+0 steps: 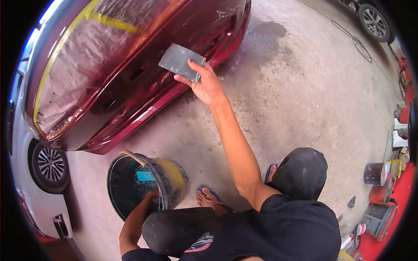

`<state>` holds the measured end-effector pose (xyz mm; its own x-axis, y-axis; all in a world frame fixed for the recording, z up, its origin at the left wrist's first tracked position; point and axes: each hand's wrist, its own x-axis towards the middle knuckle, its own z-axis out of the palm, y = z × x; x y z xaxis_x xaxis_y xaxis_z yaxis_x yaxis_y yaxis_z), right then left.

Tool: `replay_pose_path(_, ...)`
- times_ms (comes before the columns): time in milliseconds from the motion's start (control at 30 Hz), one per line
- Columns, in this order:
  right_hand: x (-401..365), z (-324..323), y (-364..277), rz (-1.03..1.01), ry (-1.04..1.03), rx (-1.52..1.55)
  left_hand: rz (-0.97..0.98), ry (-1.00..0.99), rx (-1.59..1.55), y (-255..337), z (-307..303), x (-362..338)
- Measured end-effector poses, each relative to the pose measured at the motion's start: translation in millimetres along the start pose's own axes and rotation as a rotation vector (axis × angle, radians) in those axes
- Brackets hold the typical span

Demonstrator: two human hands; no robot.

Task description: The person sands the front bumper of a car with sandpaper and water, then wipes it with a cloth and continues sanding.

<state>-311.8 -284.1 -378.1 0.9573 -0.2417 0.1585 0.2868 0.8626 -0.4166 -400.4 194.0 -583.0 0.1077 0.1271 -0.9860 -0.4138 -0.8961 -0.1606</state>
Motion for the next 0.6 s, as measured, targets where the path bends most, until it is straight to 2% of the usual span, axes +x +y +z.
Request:
replay_pose_path(100,-5,3,-6,0.005,-0.015,-0.069,0.005,0.012,-0.061,-1,6,-7)
replay_pose_path(200,-9,-1,-13,0.027,0.02,-0.012,0.052,0.032,-0.172,3,14,-13)
replay_pose_path(300,-14,-4,-17,0.074,0.16,0.068,0.149,0.081,-0.356,15,18,-30)
replay_pose_path(367,-9,-11,-20,0.033,0.177,0.062,0.251,0.118,-0.54,17,16,-56)
replay_pose_path(433,-2,-26,-29,0.002,0.165,0.05,0.344,0.17,-0.702,2,8,-98)
replay_pose_path(500,-2,-36,-39,-0.025,0.216,0.024,0.39,0.254,-0.753,-54,2,-124)
replay_pose_path(533,0,-44,-41,-0.035,0.227,0.029,0.406,0.326,-0.819,-37,-20,-210)
replay_pose_path(567,2,-50,-43,-0.046,0.239,0.035,0.453,0.364,-0.822,-35,-38,-256)
replay_pose_path(600,1,-50,-44,-0.056,0.255,0.046,0.368,0.543,-0.804,-17,-55,-314)
